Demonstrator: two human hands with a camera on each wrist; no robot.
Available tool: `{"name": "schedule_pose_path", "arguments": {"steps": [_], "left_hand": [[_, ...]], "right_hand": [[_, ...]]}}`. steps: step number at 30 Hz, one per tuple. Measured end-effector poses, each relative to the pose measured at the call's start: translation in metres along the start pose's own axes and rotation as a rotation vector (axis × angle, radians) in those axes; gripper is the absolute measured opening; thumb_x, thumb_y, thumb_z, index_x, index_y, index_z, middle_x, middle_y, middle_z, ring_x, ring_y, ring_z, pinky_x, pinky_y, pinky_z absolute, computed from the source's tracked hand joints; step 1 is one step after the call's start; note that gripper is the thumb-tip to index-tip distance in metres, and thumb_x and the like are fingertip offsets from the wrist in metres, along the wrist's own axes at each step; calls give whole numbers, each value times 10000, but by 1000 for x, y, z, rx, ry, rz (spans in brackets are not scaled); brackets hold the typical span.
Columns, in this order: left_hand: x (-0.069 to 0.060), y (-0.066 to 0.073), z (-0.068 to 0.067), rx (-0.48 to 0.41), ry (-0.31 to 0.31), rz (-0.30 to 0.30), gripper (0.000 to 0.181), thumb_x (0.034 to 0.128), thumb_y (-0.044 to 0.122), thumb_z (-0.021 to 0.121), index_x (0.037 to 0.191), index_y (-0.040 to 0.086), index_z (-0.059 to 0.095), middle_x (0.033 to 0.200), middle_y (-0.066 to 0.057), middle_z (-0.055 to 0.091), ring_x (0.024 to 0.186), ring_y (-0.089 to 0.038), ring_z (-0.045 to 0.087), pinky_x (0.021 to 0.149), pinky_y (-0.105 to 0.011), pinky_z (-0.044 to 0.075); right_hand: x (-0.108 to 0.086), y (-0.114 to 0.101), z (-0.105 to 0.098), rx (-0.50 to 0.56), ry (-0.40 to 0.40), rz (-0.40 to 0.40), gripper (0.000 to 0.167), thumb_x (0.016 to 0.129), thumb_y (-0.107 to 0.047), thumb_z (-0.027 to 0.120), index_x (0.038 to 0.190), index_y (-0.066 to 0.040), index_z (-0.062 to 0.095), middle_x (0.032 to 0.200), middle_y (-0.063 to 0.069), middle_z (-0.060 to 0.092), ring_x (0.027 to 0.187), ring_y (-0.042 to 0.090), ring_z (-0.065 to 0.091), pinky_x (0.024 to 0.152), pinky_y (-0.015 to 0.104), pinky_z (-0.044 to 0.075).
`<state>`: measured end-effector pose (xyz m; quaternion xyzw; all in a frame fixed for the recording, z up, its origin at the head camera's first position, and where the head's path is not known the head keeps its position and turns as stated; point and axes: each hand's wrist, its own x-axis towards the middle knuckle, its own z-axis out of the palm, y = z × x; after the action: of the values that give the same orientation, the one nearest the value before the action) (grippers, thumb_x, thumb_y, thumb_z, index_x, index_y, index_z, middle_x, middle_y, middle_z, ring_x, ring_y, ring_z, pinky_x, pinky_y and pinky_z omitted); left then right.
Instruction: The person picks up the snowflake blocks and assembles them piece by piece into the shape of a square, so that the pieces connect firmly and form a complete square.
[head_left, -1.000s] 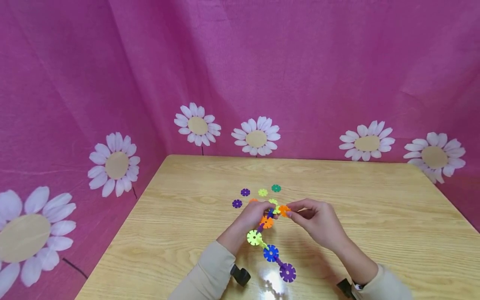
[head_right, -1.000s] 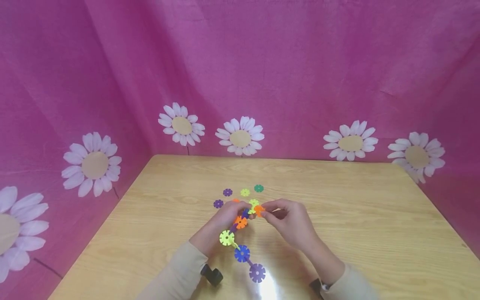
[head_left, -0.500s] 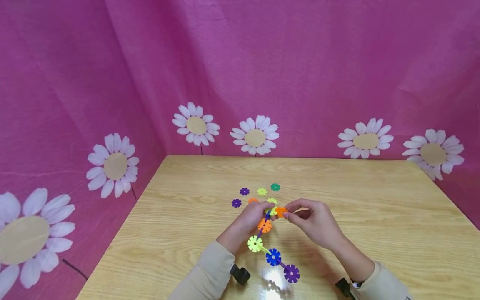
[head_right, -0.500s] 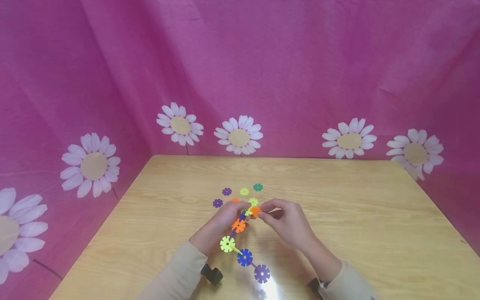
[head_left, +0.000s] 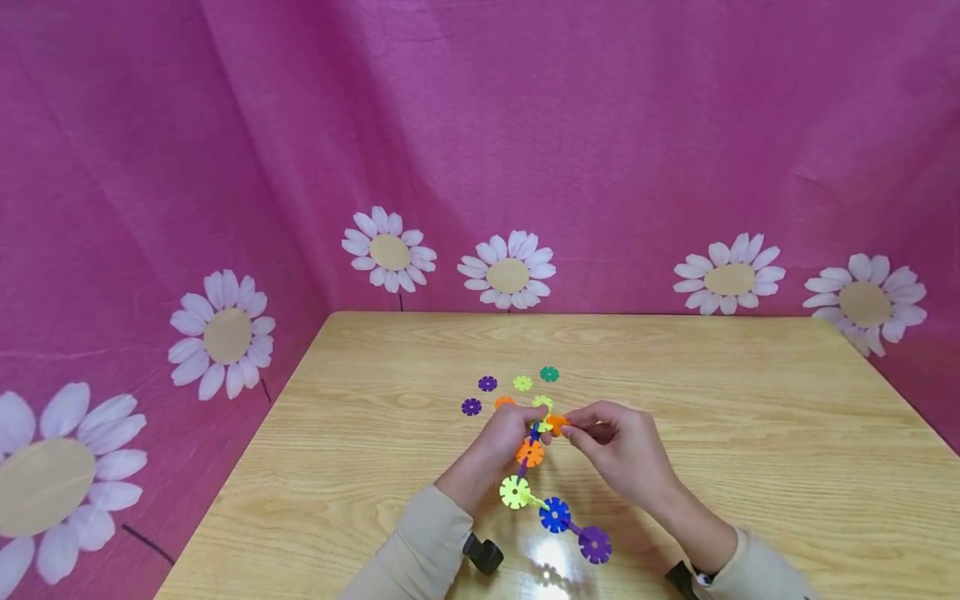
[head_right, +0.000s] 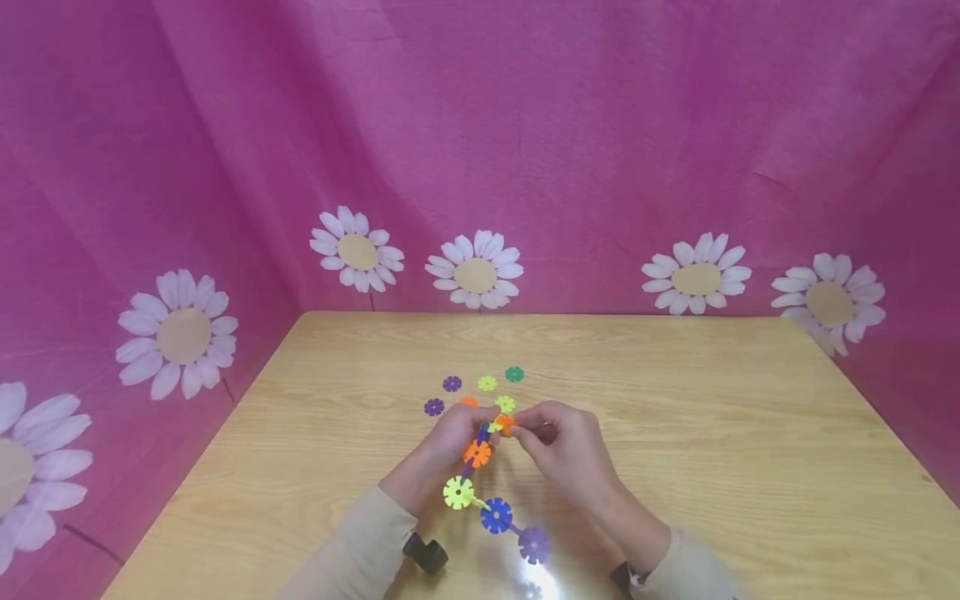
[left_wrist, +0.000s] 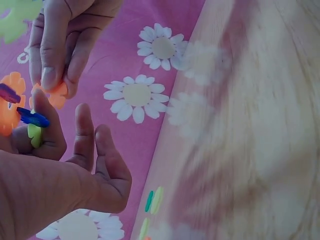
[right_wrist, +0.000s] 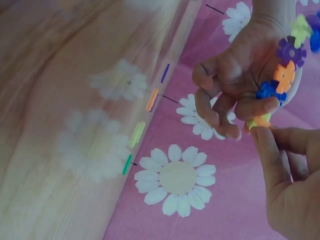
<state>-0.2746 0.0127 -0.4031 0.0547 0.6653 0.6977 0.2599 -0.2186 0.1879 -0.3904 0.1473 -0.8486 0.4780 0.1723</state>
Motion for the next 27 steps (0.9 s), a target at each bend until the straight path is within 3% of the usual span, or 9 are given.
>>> {"name": "schedule_pose_path", "arguments": {"steps": [4,6,9,13,16,18,20,23,27], "left_hand": [[-1,2,0,-7,-9,13,388,1026,297,447,1015,-26,662,722,1,561,615,-98,424,541,-187,290],[-1,3,0,-6,-19,15,386,1029,294,438,1016,-25,656,732,-2,566,597,-99,418,509,-177,286],[-1,4,0,50,-38,17,429,1038,312,421,1028,-35,672,755,-13,615,688,-118,489,583,-195,347],[0,4,-2,191,-38,52,496,1046,354,413,1023,-38,717,875,-86,720,941,-167,597,895,-329,441],[1,3,-3,264,-7,89,461,1034,376,457,1057,12,739,1098,-95,716,1165,-225,581,1101,-504,361],[2,2,-3,296,14,106,420,1018,399,495,1072,62,740,1178,-70,682,1229,-247,546,1103,-563,365],[3,2,-4,299,26,120,394,1002,412,535,1069,83,741,1185,-59,669,1212,-246,550,1049,-551,427],[4,2,-5,274,15,142,373,985,408,582,1059,81,746,1123,-53,686,1090,-186,572,907,-425,495],[5,1,-5,225,-25,171,304,947,317,672,1079,56,753,1068,-18,718,958,-124,575,784,-299,462]], "right_hand": [[0,-1,0,4,27,-87,137,821,47,766,922,-44,755,888,71,767,745,114,742,643,201,586],[1,-1,-2,21,17,-87,126,830,35,763,927,-45,755,894,80,767,762,114,745,653,204,588],[4,2,-7,50,-22,-37,104,852,-20,761,952,-52,759,916,95,767,780,106,745,664,213,592],[7,7,-13,96,-84,87,129,874,-111,763,992,-60,761,955,108,766,781,108,745,683,224,590],[9,9,-15,135,-118,158,169,876,-148,767,1011,-46,757,975,124,761,794,154,753,709,232,593],[10,11,-16,163,-138,177,189,878,-154,766,1019,-29,750,984,141,757,805,182,757,724,245,600],[10,13,-16,181,-153,185,211,878,-165,767,1025,-16,743,994,147,752,812,197,759,731,258,604],[11,15,-16,209,-173,201,234,882,-164,763,1042,2,723,1003,159,744,828,230,761,739,273,608],[12,16,-17,257,-193,228,215,882,-111,755,1037,20,686,992,183,718,827,256,760,743,291,611]]}}
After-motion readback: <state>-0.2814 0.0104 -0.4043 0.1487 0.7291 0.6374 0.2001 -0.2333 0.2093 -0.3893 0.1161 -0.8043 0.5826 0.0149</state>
